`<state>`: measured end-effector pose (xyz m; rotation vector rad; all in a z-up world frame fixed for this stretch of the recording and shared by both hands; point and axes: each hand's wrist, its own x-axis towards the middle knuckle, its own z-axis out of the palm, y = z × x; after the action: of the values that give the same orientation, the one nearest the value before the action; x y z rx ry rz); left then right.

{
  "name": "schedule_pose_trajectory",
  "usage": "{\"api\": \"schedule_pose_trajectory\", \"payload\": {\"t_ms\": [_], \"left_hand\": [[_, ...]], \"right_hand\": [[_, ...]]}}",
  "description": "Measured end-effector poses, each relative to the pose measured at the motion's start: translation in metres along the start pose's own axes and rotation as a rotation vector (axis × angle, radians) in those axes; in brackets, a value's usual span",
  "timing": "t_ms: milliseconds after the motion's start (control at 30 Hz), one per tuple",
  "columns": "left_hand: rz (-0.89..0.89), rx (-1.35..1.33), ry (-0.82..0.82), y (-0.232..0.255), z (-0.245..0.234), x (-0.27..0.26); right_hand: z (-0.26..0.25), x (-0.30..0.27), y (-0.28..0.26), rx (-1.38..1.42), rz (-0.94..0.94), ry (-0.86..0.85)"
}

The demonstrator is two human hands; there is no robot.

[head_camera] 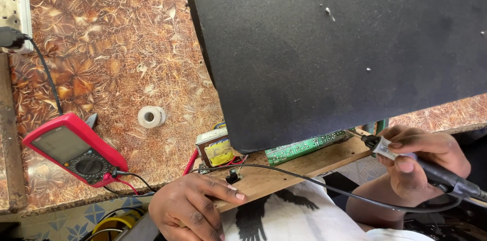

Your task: Soldering components on a circuit board inside a speaker housing and using pliers to trim wires.

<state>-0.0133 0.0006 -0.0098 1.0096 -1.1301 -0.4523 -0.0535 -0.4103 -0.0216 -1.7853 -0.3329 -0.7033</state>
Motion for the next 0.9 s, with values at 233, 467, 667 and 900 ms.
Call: {"api": "schedule_pose_trajectory", "payload": {"t_ms": [233,467,667,900], "left_hand": [[0.055,0.031,-0.096,-0.001,-0.008,-0.003],[-0.042,0.471,1.128,-0.017,-0.002,-0.049],[-1.245,1.102,1.111,-0.017,-0.036,-0.01],[-1.104,1.229,1.302,-0.044,-0.042,-0.035]], "right_hand": [[0.017,0.008,0.002,0.18,0.063,0.045],[0.017,0.005,-0.005,0.145,0.176,0.084],[0.015,0.004,-0.005,0.197,0.148,0.067],[0.017,0.002,-0.011,0.167,0.155,0.111]]}}
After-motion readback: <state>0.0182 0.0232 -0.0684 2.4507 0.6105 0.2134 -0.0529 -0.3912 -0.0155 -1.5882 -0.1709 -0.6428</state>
